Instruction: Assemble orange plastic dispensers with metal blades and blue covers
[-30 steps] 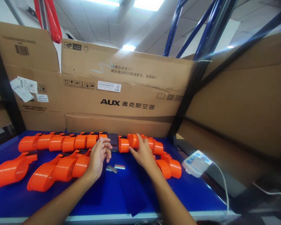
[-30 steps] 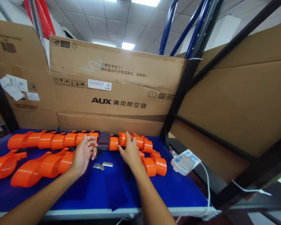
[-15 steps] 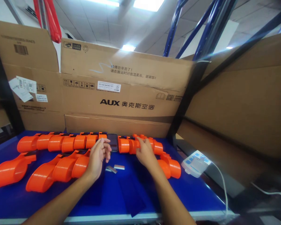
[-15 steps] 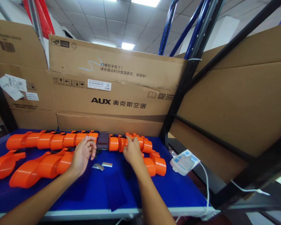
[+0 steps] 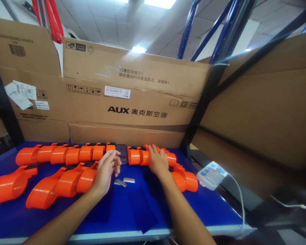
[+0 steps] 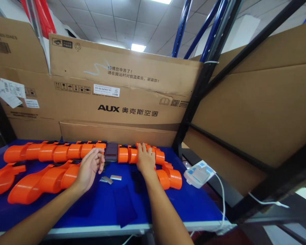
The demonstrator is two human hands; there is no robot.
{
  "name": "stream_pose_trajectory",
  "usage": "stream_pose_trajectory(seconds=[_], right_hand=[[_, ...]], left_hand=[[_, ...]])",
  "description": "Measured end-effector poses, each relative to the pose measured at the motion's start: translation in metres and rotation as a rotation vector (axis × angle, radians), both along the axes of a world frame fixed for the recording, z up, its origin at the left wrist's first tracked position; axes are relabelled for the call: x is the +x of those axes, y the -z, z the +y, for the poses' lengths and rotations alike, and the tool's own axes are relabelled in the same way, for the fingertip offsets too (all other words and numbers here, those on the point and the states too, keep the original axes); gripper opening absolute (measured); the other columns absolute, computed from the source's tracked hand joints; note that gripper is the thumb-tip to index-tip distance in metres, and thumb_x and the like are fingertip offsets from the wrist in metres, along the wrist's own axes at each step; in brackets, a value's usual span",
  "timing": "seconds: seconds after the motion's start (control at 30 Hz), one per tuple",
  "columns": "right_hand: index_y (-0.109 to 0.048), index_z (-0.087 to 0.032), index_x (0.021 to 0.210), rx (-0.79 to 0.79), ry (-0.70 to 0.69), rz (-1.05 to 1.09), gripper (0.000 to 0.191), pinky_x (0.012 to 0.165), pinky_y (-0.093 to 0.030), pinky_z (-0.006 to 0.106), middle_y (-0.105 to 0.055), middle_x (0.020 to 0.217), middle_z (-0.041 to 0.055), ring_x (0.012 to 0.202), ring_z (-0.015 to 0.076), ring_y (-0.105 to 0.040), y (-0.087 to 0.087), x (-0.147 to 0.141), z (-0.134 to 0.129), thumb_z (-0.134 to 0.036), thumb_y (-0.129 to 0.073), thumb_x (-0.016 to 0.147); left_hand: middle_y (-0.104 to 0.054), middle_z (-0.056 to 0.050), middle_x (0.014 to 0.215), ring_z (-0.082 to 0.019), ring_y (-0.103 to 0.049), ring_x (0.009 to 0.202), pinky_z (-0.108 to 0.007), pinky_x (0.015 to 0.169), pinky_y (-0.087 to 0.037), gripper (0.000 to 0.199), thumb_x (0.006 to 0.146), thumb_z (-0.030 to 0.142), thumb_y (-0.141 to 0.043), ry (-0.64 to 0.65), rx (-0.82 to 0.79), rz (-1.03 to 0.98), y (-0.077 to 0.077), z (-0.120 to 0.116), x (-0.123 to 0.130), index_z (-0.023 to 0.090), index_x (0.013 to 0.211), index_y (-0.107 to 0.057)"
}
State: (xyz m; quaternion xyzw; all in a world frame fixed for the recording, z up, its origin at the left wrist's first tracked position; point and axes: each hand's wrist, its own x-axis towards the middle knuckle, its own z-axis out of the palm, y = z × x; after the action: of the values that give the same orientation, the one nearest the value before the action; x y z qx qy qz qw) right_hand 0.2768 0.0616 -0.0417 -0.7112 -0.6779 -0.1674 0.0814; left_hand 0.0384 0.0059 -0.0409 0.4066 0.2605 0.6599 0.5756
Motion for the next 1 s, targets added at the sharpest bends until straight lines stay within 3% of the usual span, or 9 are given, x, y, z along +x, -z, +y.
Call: stream_pose_trajectory(seconds=[0.13, 0.27, 0.53, 0.67, 0.83, 1.0], right_hand=[[-0.052, -0.017, 0.145, 0.014, 0.017, -0.013, 0.054, 0.096, -0.034, 0.049, -0.05, 0.154, 0.0179, 0.126, 0.0398, -0.046, -0.001, 0.002, 0.004, -0.011, -0.049, 0.092], [-0.055, -0.016, 0.138, 0.034, 0.019, -0.02, 0.048, 0.094, -0.033, 0.049, -0.062, 0.139, 0.0196, 0.122, 0.0396, -0.046, -0.003, 0.003, 0.003, -0.013, -0.051, 0.09], [-0.053, -0.019, 0.137, 0.211, 0.004, -0.023, 0.046, 0.085, -0.033, 0.045, -0.059, 0.143, 0.0155, 0.106, 0.0337, -0.048, -0.013, 0.003, -0.004, -0.012, -0.047, 0.092], [-0.046, -0.021, 0.146, 0.35, -0.045, 0.077, 0.06, 0.084, -0.034, 0.045, -0.051, 0.153, 0.0137, 0.107, 0.0335, -0.047, -0.021, 0.005, -0.008, -0.011, -0.049, 0.088], [-0.041, -0.022, 0.152, 0.488, -0.267, 0.246, 0.07, 0.095, -0.035, 0.05, -0.047, 0.155, 0.0142, 0.121, 0.038, -0.042, -0.033, 0.003, -0.021, -0.023, -0.06, 0.084], [-0.041, -0.022, 0.153, 0.404, -0.66, 0.351, 0.071, 0.107, -0.035, 0.051, -0.049, 0.149, 0.0167, 0.132, 0.0372, -0.043, -0.035, -0.017, -0.046, -0.032, -0.063, 0.087]], left_hand=[[-0.063, 0.0, 0.076, -0.01, -0.054, 0.05, -0.02, 0.044, -0.038, 0.039, 0.088, 0.053, -0.068, 0.011, 0.003, -0.004, 0.0, 0.0, 0.0, 0.018, 0.105, -0.065], [-0.063, 0.001, 0.075, -0.01, -0.054, 0.05, -0.02, 0.043, -0.037, 0.037, 0.088, 0.051, -0.068, 0.024, 0.009, -0.001, 0.0, 0.0, -0.001, 0.018, 0.105, -0.065], [-0.063, 0.001, 0.074, -0.01, -0.053, 0.05, -0.02, 0.044, -0.036, 0.035, 0.087, 0.05, -0.071, 0.027, -0.004, 0.014, -0.002, -0.002, 0.0, 0.019, 0.103, -0.065], [-0.063, 0.001, 0.074, -0.011, -0.055, 0.053, -0.02, 0.046, -0.039, 0.032, 0.087, 0.048, -0.072, 0.025, -0.01, 0.033, -0.001, 0.0, 0.0, 0.019, 0.101, -0.066], [-0.071, -0.005, 0.09, -0.017, -0.067, 0.076, -0.025, 0.062, -0.051, 0.035, 0.083, 0.041, -0.077, -0.037, -0.016, 0.104, 0.002, 0.005, 0.002, 0.018, 0.108, -0.07], [-0.073, -0.012, 0.123, -0.024, -0.07, 0.106, -0.034, 0.087, -0.055, 0.05, 0.083, 0.036, -0.079, -0.021, -0.044, 0.047, -0.001, 0.006, 0.005, 0.022, 0.129, -0.066]])
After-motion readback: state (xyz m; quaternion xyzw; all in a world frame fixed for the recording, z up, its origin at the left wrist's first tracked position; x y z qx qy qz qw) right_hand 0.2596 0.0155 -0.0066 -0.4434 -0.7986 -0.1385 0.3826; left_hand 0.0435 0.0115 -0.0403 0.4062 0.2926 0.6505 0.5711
